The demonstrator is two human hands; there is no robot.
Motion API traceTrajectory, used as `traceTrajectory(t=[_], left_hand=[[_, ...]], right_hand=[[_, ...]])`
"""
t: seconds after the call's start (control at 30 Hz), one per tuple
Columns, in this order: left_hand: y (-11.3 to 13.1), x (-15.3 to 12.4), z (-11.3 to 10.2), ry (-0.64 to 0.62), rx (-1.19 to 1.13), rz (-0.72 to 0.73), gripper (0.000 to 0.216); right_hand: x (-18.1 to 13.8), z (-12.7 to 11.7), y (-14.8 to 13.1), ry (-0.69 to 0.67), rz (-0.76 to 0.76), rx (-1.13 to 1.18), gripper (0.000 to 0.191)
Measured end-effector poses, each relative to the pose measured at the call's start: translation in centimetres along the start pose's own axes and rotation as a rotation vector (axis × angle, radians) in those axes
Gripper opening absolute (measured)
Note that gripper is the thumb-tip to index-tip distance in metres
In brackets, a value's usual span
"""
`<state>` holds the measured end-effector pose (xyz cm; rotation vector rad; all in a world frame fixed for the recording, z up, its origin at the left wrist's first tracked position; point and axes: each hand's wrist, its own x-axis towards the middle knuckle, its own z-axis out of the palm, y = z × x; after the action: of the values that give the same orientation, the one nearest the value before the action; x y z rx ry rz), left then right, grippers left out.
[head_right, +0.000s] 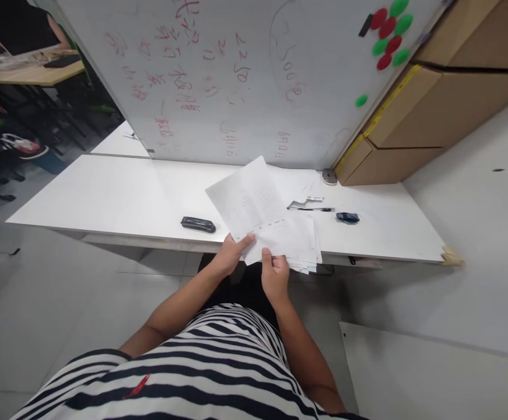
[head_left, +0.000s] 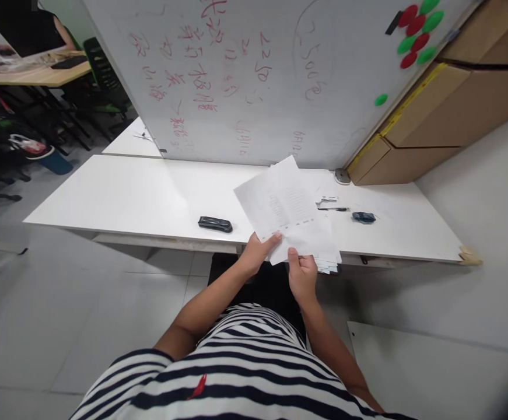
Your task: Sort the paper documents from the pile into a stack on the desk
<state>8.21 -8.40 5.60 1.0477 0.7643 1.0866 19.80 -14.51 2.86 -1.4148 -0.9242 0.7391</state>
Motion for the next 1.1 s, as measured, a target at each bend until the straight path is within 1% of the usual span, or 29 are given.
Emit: traceTrajectory(t=[0.07, 0.1, 0.17, 0.2, 0.23, 0.27, 0.3, 0.37, 0.43, 0.5, 0.6, 0.7, 0.83, 0.9, 1.0, 1.03, 1.1], left_hand=[[0.7, 0.1, -2.9, 0.028, 0.277, 0.069, 0.060], [1.2, 0.3, -4.8, 0.070, 0.476, 0.121, 0.061], [2.0, 1.2, -9.4, 0.130, 0.908, 0.165, 0.063], [2.2, 1.8, -11.6, 0.158, 1.081, 0.157, 0.063], [2.3, 2.4, -13.7, 0.151, 1.216, 0.123, 0.061], [2.2, 3.0, -15.5, 0.114, 1.309, 0.081, 0.055], [2.1, 3.5, -16.9, 0.055, 1.364, 0.043, 0.046], [1.7, 4.2, -18.6, -0.005, 1.407, 0.030, 0.038], [1.4, 4.4, -19.1, -0.013, 1.393, 0.049, 0.036], [1.5, 4.3, -18.9, 0.001, 1.349, 0.047, 0.037], [1.9, 4.0, -18.4, 0.004, 1.274, 0.023, 0.036], [2.1, 3.9, -18.0, -0.032, 1.242, 0.009, 0.035], [2.0, 3.6, -17.5, -0.073, 1.264, -0.033, 0.038], [2.5, 3.3, -17.2, -0.123, 1.308, -0.067, 0.040], [4.0, 3.1, -16.4, -0.209, 1.348, -0.109, 0.048], [4.5, 3.2, -16.0, -0.202, 1.339, -0.113, 0.050], [5.1, 4.0, -15.1, -0.109, 1.305, -0.097, 0.048]], right_hand=[[0.4, -0.8, 0.2, 0.075, 0.044, -0.052, 0.033], [0.7, -1.4, 0.5, 0.093, 0.080, -0.057, 0.033], [1.4, -2.8, 1.3, 0.084, 0.143, -0.006, 0.034], [1.7, -3.4, 1.7, 0.051, 0.174, 0.046, 0.035], [2.0, -4.0, 2.1, 0.003, 0.212, 0.103, 0.037], [2.2, -4.4, 2.5, -0.058, 0.257, 0.149, 0.039], [2.3, -4.7, 2.7, -0.123, 0.307, 0.177, 0.042], [2.3, -4.9, 2.8, -0.244, 0.394, 0.181, 0.047], [2.0, -4.7, 2.7, -0.337, 0.445, 0.161, 0.048], [1.6, -4.2, 2.4, -0.407, 0.474, 0.148, 0.046], [1.1, -3.4, 2.4, -0.464, 0.498, 0.138, 0.045], [0.8, -2.6, 2.6, -0.483, 0.509, 0.140, 0.045], [0.3, -1.8, 2.8, -0.501, 0.504, 0.157, 0.046], [0.1, -1.5, 2.8, -0.501, 0.469, 0.156, 0.047], [-0.3, -1.0, 2.9, -0.476, 0.380, 0.108, 0.046], [-0.4, -0.9, 2.9, -0.463, 0.349, 0.085, 0.046], [-0.6, -0.8, 3.0, -0.435, 0.301, 0.045, 0.045]])
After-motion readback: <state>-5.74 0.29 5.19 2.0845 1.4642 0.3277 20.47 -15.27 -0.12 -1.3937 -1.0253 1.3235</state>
